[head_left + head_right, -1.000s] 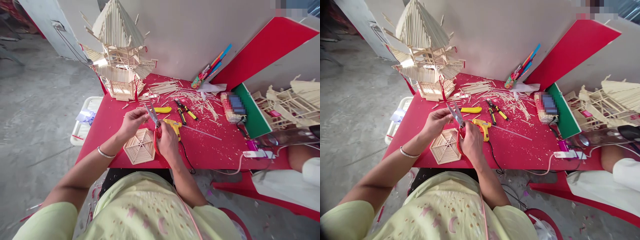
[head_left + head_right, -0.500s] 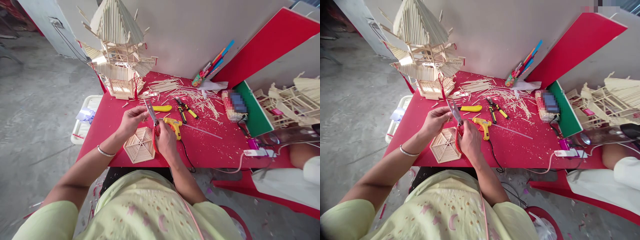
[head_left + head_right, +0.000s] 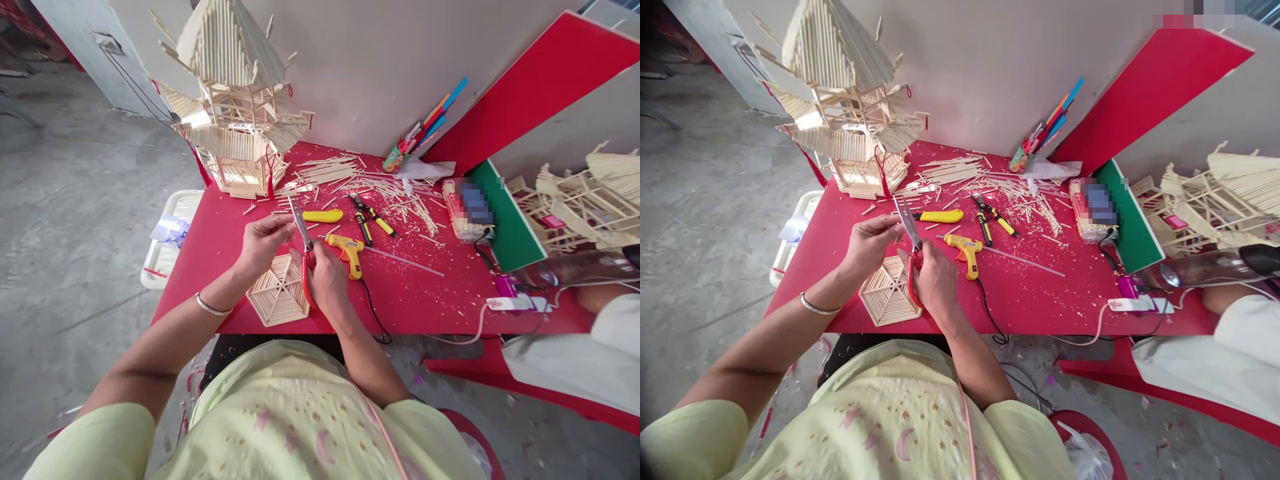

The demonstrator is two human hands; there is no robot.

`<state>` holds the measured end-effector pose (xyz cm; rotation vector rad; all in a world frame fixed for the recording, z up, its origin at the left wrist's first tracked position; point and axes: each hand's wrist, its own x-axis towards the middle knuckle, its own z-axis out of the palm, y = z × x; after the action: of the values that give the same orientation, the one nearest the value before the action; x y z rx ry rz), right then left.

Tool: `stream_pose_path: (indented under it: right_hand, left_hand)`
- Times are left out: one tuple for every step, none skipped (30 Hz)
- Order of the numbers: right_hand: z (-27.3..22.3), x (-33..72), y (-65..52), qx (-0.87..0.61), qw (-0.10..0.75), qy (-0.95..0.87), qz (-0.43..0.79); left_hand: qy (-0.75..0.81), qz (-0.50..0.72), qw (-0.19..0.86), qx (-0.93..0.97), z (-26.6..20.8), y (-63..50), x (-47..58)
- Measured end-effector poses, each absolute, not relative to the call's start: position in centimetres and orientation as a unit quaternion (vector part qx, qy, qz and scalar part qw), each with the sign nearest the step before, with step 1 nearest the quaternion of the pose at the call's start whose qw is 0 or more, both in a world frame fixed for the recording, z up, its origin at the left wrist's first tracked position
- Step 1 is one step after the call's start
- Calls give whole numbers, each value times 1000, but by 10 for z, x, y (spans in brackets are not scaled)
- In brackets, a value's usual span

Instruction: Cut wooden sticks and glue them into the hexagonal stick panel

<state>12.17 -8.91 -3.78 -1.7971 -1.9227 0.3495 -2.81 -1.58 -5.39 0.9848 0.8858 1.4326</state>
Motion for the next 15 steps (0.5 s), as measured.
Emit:
stream_pose_path:
  right_hand:
    - [-38, 122, -88, -660, 233, -702, 131]
    - [-39, 122, -87, -663, 224, -701, 135]
    - [-39, 122, -86, -666, 214, -701, 139]
    - [-39, 123, -85, -668, 205, -701, 143]
    - [-39, 123, -84, -670, 195, -701, 147]
    - [-38, 124, -83, -671, 186, -701, 152]
    - [-38, 124, -82, -672, 179, -701, 156]
    - [-37, 125, -81, -672, 175, -701, 159]
    - [-38, 125, -80, -672, 174, -701, 161]
    - [-38, 126, -80, -671, 176, -702, 163]
    - [-39, 127, -80, -670, 180, -702, 163]
    - [-41, 128, -80, -670, 185, -701, 161]
    - [-44, 129, -81, -669, 189, -700, 161]
    - [-46, 131, -81, -669, 193, -699, 161]
    - [-49, 132, -82, -668, 196, -699, 161]
  left_hand:
    - [380, 609, 556, 419, -54, -16, -28]
    - [385, 610, 551, 419, -53, -16, -28]
    - [390, 611, 546, 420, -53, -17, -28]
    - [396, 612, 541, 420, -54, -17, -28]
    - [402, 612, 537, 419, -54, -16, -28]
    - [408, 613, 534, 417, -55, -16, -28]
    - [412, 613, 532, 414, -56, -16, -28]
    - [417, 612, 531, 411, -57, -15, -28]
    - [421, 611, 532, 408, -58, -15, -28]
    - [424, 610, 533, 405, -59, -14, -27]
    - [427, 607, 536, 402, -60, -14, -27]
    - [430, 604, 537, 401, -60, -14, -26]
    - [433, 601, 538, 403, -61, -14, -26]
    - [436, 598, 536, 406, -61, -15, -25]
    - [439, 594, 535, 411, -61, -15, -25]
